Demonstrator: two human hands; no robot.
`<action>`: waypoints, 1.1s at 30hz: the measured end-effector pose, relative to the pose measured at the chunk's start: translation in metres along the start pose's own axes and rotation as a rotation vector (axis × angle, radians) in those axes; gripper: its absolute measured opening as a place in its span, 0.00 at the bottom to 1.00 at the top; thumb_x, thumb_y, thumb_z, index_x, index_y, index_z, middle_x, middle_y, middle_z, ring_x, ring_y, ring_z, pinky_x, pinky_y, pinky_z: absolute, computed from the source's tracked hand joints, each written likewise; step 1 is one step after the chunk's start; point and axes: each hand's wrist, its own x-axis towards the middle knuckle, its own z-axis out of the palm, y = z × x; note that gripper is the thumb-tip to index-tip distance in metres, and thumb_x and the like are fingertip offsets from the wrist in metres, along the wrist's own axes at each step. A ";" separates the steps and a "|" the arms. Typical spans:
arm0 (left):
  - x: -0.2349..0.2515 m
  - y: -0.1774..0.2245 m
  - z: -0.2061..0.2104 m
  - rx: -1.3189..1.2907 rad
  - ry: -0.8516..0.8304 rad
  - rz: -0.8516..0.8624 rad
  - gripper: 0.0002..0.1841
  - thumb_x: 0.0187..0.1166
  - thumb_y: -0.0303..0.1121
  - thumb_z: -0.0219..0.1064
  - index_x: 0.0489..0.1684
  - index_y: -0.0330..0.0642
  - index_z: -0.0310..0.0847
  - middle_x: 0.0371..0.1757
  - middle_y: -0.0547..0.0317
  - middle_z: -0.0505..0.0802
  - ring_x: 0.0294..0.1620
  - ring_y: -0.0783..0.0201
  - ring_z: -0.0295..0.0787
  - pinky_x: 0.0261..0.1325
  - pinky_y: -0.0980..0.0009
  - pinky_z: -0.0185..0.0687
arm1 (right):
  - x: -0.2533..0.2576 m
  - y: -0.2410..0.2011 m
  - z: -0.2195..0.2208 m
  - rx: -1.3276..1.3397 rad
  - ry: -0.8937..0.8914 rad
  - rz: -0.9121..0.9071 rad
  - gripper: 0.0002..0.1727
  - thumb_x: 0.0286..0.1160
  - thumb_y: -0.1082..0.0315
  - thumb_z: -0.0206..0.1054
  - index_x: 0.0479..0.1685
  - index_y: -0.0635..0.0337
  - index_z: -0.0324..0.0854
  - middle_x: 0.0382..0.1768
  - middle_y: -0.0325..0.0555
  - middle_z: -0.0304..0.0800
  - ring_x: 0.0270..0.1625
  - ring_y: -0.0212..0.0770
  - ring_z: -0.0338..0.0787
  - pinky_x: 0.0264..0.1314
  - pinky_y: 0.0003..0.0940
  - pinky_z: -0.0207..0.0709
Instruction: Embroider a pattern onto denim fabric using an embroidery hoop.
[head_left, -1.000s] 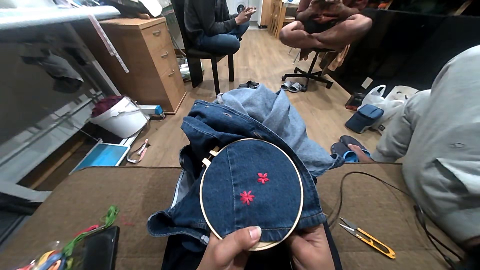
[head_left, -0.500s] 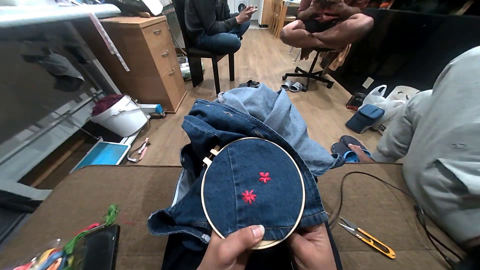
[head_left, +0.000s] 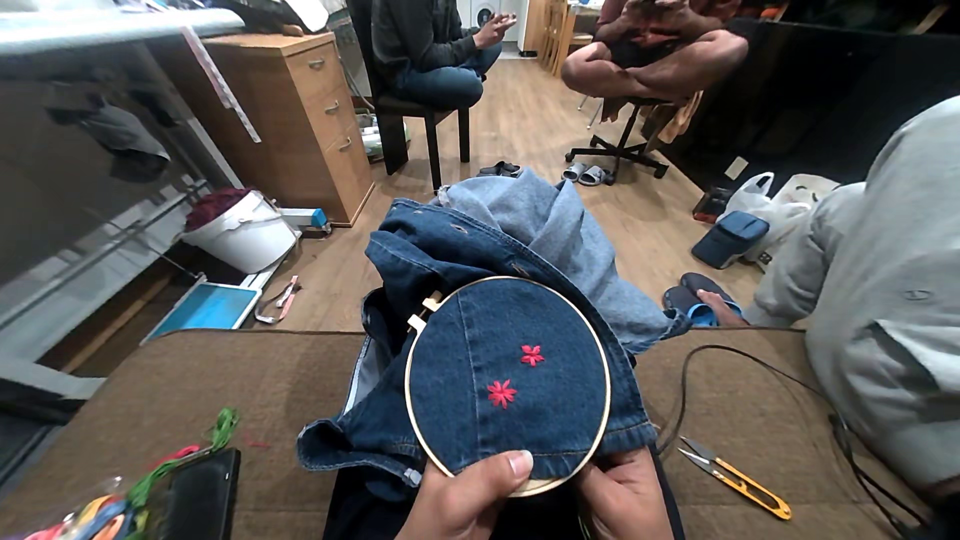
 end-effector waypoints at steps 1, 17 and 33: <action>0.000 0.000 0.000 -0.001 0.002 0.001 0.15 0.66 0.13 0.71 0.50 0.36 0.87 0.46 0.48 0.98 0.48 0.57 0.98 0.59 0.56 0.92 | 0.000 0.000 0.001 0.001 0.006 0.003 0.26 0.63 0.85 0.72 0.53 0.40 0.88 0.48 0.23 0.98 0.50 0.21 0.94 0.58 0.22 0.89; 0.001 0.000 -0.001 -0.006 -0.011 0.011 0.15 0.65 0.14 0.72 0.49 0.36 0.87 0.45 0.48 0.98 0.48 0.58 0.98 0.59 0.57 0.92 | -0.001 0.008 -0.003 -0.028 0.003 -0.042 0.28 0.64 0.86 0.69 0.54 0.38 0.87 0.50 0.21 0.97 0.54 0.19 0.93 0.61 0.21 0.87; 0.001 -0.001 -0.003 -0.011 -0.019 0.012 0.15 0.65 0.14 0.72 0.49 0.36 0.88 0.45 0.48 0.98 0.48 0.58 0.98 0.59 0.57 0.92 | -0.001 0.008 0.000 -0.119 0.057 -0.086 0.27 0.63 0.86 0.70 0.52 0.37 0.87 0.49 0.17 0.96 0.54 0.17 0.92 0.61 0.19 0.86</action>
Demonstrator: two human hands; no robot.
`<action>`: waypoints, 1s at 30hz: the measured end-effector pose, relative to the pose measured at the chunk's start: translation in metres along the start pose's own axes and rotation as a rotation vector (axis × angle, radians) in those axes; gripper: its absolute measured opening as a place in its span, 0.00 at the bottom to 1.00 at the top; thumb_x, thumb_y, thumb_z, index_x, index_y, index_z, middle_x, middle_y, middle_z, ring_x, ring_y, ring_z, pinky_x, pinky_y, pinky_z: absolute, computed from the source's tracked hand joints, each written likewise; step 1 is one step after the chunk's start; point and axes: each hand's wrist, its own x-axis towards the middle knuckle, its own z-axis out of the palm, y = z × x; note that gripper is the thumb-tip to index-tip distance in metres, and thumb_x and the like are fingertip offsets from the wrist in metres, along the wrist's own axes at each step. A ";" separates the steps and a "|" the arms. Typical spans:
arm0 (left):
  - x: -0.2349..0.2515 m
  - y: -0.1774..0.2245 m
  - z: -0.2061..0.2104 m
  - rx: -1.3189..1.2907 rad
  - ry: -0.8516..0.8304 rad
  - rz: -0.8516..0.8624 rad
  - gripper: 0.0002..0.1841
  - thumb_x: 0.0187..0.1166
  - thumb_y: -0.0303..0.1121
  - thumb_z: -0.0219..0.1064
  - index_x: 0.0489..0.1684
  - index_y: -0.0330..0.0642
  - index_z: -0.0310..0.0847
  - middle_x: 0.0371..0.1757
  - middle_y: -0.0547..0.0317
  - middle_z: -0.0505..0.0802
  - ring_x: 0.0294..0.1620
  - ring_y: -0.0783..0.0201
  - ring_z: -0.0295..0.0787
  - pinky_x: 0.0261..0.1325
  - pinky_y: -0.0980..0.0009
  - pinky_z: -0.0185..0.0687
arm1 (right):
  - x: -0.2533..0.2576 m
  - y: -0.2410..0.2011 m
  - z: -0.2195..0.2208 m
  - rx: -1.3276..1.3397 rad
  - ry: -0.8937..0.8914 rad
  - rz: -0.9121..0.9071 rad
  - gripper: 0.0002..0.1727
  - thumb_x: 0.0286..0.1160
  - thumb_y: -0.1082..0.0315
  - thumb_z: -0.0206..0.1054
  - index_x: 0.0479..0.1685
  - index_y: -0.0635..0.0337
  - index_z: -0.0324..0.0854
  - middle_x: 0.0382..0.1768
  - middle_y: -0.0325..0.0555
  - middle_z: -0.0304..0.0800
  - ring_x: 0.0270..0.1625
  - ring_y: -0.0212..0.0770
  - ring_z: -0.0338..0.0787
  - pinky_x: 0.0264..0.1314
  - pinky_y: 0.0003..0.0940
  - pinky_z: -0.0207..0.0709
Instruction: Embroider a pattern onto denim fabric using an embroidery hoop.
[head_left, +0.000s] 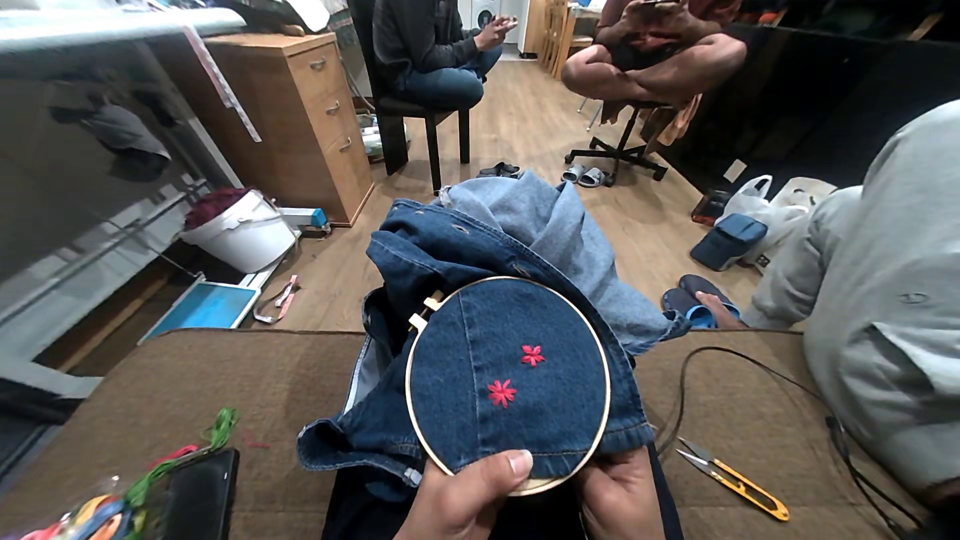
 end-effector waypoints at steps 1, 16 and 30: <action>0.000 0.000 0.000 -0.002 -0.001 0.001 0.15 0.65 0.14 0.72 0.49 0.36 0.88 0.45 0.48 0.98 0.48 0.58 0.98 0.59 0.57 0.92 | 0.000 0.000 0.000 -0.003 -0.010 0.002 0.27 0.64 0.85 0.69 0.52 0.37 0.87 0.49 0.17 0.96 0.54 0.16 0.92 0.61 0.19 0.86; -0.001 0.001 0.001 -0.002 0.010 -0.003 0.16 0.64 0.13 0.72 0.49 0.36 0.88 0.45 0.48 0.98 0.48 0.58 0.98 0.59 0.57 0.92 | -0.001 -0.002 0.001 0.021 -0.010 0.021 0.27 0.63 0.86 0.68 0.50 0.38 0.88 0.48 0.18 0.97 0.53 0.16 0.92 0.61 0.19 0.86; -0.002 0.001 0.002 0.017 0.026 -0.007 0.16 0.65 0.13 0.71 0.50 0.36 0.86 0.45 0.49 0.98 0.47 0.58 0.98 0.59 0.57 0.93 | 0.000 -0.013 0.004 0.101 -0.029 0.130 0.25 0.61 0.87 0.72 0.50 0.44 0.88 0.44 0.25 0.99 0.46 0.22 0.95 0.53 0.23 0.91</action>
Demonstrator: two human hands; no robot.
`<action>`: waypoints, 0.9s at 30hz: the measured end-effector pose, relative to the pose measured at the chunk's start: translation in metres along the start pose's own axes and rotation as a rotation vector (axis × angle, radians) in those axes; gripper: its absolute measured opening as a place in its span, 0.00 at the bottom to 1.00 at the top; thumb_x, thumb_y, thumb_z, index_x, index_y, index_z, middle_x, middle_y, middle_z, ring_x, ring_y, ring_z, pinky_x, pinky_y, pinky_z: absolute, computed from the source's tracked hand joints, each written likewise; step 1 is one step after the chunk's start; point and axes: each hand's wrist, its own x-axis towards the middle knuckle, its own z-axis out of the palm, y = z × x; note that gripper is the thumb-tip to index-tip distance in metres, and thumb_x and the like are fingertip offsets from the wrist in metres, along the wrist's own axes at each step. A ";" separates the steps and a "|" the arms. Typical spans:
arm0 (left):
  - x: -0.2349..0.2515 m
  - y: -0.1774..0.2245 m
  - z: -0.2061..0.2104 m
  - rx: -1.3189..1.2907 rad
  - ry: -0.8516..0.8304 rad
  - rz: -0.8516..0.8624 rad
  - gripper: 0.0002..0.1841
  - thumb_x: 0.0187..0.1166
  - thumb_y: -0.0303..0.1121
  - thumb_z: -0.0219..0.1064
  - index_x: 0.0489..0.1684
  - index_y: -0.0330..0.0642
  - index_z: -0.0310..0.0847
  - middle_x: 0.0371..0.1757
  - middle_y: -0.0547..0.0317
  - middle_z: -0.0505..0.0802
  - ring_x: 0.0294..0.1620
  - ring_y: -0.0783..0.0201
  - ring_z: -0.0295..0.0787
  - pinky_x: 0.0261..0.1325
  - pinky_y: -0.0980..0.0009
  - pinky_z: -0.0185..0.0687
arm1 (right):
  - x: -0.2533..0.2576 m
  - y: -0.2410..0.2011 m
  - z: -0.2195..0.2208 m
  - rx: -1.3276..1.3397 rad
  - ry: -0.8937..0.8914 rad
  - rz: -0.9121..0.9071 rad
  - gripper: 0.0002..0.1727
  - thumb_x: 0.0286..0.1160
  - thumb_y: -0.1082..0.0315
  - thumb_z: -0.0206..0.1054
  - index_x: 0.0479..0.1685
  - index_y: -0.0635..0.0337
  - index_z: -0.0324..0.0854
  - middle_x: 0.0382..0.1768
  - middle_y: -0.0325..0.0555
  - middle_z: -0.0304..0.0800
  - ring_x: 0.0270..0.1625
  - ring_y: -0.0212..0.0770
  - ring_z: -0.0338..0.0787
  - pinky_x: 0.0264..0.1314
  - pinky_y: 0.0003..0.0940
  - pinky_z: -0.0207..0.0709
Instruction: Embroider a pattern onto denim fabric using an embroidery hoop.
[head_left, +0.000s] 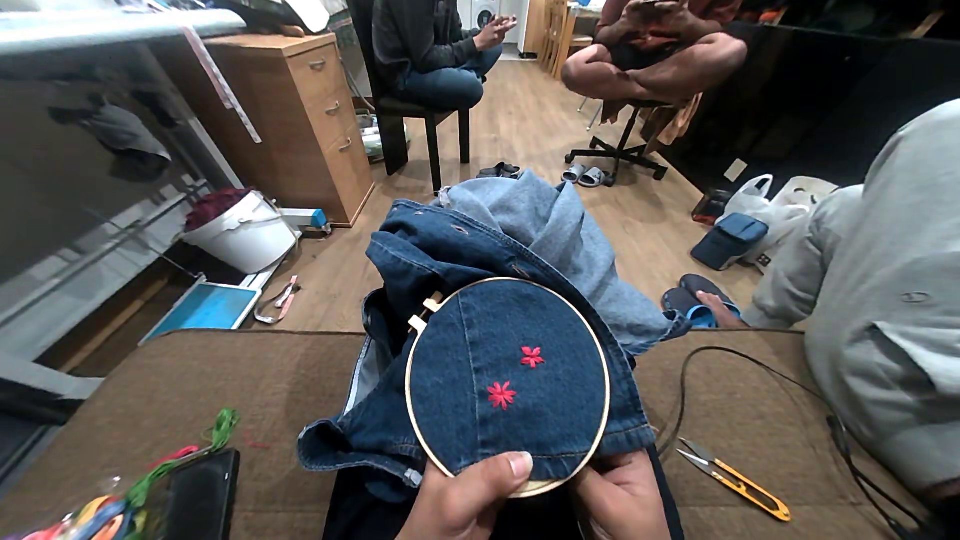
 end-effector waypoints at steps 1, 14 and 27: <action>0.000 0.000 0.001 0.007 0.004 0.001 0.16 0.65 0.13 0.71 0.50 0.36 0.86 0.45 0.49 0.98 0.47 0.58 0.98 0.58 0.57 0.93 | 0.000 -0.005 0.002 0.024 0.025 0.052 0.25 0.59 0.89 0.70 0.49 0.47 0.86 0.41 0.27 0.99 0.41 0.23 0.96 0.47 0.23 0.91; 0.008 -0.013 -0.006 0.140 0.046 0.128 0.17 0.64 0.12 0.72 0.51 0.34 0.83 0.45 0.53 0.98 0.48 0.61 0.98 0.59 0.61 0.93 | 0.011 -0.025 -0.055 -0.702 0.174 -0.556 0.22 0.72 0.58 0.76 0.64 0.32 0.75 0.63 0.16 0.81 0.69 0.21 0.81 0.69 0.20 0.79; 0.014 -0.021 -0.021 0.257 -0.014 0.138 0.17 0.63 0.14 0.75 0.51 0.35 0.85 0.45 0.56 0.98 0.49 0.64 0.97 0.61 0.62 0.92 | 0.022 -0.026 -0.011 -1.227 -0.261 -0.520 0.09 0.82 0.57 0.67 0.42 0.51 0.85 0.41 0.42 0.91 0.51 0.43 0.89 0.54 0.42 0.78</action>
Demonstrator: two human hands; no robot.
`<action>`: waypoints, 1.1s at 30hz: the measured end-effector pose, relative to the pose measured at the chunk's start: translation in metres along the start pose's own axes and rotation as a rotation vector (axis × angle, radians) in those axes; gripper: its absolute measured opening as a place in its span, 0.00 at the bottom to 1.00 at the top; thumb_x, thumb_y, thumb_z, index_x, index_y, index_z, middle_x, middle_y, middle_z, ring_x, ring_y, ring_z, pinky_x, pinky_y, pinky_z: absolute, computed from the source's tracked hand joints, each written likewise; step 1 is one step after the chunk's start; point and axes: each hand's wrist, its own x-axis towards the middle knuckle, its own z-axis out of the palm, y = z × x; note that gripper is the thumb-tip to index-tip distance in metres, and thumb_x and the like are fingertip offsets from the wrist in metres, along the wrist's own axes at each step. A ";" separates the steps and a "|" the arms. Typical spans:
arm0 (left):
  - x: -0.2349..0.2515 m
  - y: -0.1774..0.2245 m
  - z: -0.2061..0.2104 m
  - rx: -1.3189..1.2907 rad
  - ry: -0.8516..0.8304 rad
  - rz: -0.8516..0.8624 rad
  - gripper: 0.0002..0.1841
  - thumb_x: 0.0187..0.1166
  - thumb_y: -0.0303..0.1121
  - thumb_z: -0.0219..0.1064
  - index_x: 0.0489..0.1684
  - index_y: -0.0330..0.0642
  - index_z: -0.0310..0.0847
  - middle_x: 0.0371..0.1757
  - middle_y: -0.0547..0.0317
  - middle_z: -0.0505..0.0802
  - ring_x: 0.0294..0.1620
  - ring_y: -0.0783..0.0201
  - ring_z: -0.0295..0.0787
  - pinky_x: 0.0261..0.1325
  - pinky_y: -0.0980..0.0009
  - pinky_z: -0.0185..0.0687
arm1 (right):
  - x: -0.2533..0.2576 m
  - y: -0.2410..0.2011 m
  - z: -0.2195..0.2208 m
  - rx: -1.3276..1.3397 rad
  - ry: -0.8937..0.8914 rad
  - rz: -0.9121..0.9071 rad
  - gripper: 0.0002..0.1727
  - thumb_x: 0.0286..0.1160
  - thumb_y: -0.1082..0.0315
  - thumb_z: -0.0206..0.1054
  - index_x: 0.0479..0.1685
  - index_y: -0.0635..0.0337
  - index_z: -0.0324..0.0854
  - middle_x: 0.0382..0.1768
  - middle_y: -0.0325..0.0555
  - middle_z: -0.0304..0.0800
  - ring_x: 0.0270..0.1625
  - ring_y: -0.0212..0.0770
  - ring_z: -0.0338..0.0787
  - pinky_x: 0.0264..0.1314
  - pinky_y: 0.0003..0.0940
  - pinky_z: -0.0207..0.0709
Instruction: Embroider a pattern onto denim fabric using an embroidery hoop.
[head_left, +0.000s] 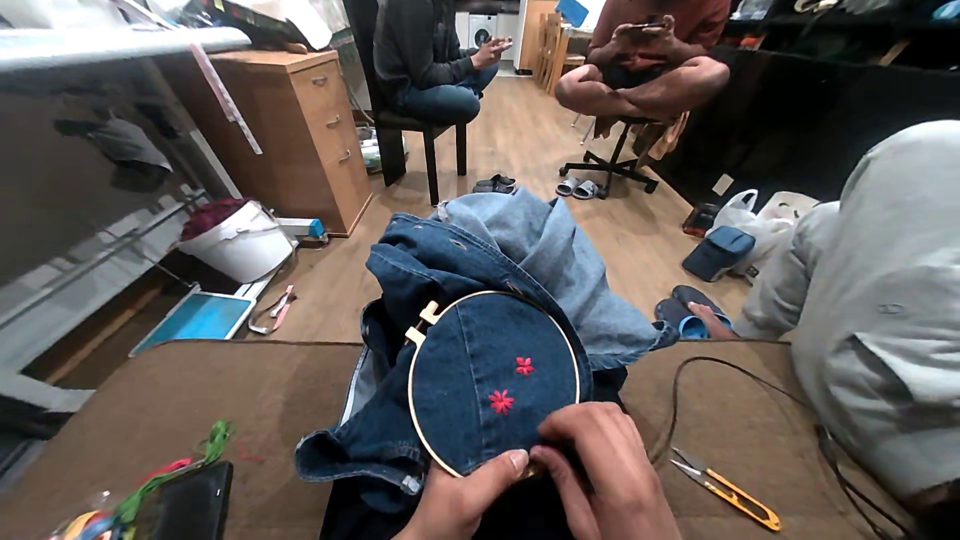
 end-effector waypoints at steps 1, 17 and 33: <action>0.000 0.000 0.000 0.006 -0.005 0.001 0.17 0.64 0.14 0.74 0.50 0.36 0.86 0.44 0.56 0.98 0.48 0.64 0.97 0.60 0.63 0.92 | 0.000 0.001 0.001 0.004 -0.005 -0.012 0.07 0.82 0.59 0.66 0.39 0.48 0.85 0.41 0.41 0.90 0.51 0.42 0.88 0.54 0.40 0.76; -0.007 0.012 0.009 -0.052 0.010 -0.033 0.17 0.63 0.12 0.72 0.49 0.37 0.86 0.42 0.55 0.99 0.43 0.64 0.98 0.57 0.63 0.93 | 0.012 0.005 0.007 0.352 0.089 -0.167 0.13 0.90 0.57 0.55 0.35 0.49 0.73 0.33 0.36 0.83 0.49 0.31 0.86 0.67 0.27 0.75; -0.005 0.006 0.004 -0.080 0.016 -0.035 0.17 0.65 0.13 0.71 0.51 0.35 0.84 0.44 0.53 0.98 0.46 0.62 0.97 0.58 0.61 0.93 | 0.003 0.009 0.009 0.544 0.107 -0.023 0.15 0.84 0.48 0.64 0.50 0.49 0.78 0.42 0.33 0.87 0.50 0.26 0.88 0.57 0.21 0.83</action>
